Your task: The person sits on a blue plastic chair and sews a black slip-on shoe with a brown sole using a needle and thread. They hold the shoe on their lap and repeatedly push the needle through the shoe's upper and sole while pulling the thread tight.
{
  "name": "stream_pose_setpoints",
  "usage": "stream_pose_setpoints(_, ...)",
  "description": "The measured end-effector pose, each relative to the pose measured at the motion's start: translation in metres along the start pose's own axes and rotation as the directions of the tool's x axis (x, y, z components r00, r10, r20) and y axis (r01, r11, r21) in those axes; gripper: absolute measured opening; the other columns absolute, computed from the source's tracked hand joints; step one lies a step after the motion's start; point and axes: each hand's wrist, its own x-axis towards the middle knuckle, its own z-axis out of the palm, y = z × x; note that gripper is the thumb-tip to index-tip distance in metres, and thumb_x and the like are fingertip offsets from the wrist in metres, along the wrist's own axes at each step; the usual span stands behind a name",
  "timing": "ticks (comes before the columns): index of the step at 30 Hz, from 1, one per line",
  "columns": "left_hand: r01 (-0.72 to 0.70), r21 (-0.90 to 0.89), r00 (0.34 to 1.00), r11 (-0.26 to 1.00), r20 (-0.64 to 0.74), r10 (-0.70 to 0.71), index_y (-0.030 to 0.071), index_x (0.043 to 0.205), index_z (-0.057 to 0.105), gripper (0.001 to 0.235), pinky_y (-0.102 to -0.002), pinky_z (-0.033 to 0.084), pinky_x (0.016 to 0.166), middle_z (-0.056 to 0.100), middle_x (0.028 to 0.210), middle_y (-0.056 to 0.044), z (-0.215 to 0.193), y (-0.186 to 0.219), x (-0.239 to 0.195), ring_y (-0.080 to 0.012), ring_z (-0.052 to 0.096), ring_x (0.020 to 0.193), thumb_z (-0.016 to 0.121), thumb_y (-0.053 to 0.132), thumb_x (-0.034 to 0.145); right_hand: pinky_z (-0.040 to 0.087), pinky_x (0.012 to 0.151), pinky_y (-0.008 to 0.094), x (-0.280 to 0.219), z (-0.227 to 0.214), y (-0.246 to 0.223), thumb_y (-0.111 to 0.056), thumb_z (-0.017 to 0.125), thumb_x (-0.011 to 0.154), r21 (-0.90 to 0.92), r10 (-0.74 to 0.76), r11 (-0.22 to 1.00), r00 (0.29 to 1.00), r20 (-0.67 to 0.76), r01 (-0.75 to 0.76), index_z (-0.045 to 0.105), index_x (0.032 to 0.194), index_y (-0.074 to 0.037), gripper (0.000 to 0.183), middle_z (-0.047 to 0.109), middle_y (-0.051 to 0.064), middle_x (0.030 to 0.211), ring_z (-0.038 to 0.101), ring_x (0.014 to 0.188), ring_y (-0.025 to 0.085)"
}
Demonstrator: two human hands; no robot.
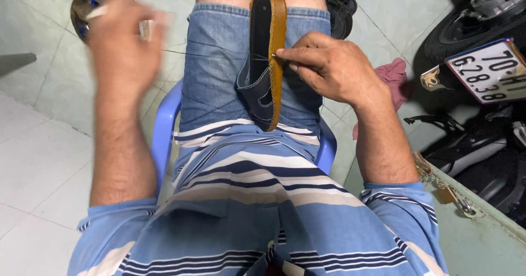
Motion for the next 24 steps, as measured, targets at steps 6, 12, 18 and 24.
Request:
stream_pose_setpoints(6,-0.178,-0.610,0.793,0.772,0.375,0.479,0.012,0.117,0.052,0.035,-0.051,0.032,0.089,0.051,0.128,-0.009,0.024,0.085,0.005,-0.0290,0.053,0.109,0.059,0.027,0.087,0.046,0.057,0.034,0.002,0.005,0.002,-0.008,0.058,0.085,-0.096,-0.004,0.995,1.000,-0.014,0.002,0.062,0.120,-0.018,0.037,0.058,0.000,0.100,0.059,0.082,0.019)
stream_pose_setpoints(12,0.156,-0.702,0.941,0.694,0.320,0.112,0.013,0.090,0.066,0.010,-0.027,0.048,0.066,0.067,0.087,0.002,0.049,0.107,-0.018,-0.0135,0.063,0.077,0.066,0.019,0.083,0.046,0.052,0.036,0.002,0.005,-0.002,-0.010,0.055,0.083,-0.145,0.046,0.989,0.999,0.016,-0.043,0.061,0.121,-0.019,0.039,0.058,0.000,0.099,0.059,0.079,0.020)
stream_pose_setpoints(18,0.250,-0.717,0.942,0.651,0.336,0.008,0.013,0.087,0.069,0.009,-0.024,0.049,0.069,0.067,0.085,0.002,0.050,0.116,-0.021,-0.0112,0.064,0.078,0.065,0.019,0.081,0.045,0.041,0.035,0.008,-0.002,-0.010,-0.018,0.055,0.085,-0.335,0.124,0.937,0.991,0.054,-0.099,0.064,0.118,-0.020,0.034,0.057,-0.002,0.093,0.057,0.067,0.020)
stream_pose_setpoints(24,0.279,-0.713,0.931,0.644,0.364,-0.001,0.013,0.089,0.068,0.012,-0.024,0.048,0.070,0.068,0.087,0.002,0.051,0.114,-0.021,-0.0113,0.064,0.079,0.064,0.022,0.082,0.044,0.053,0.036,0.009,-0.006,0.001,-0.010,0.050,0.083,-0.102,0.091,0.991,0.991,0.097,-0.081,0.064,0.118,-0.015,0.038,0.059,0.000,0.095,0.057,0.077,0.021)
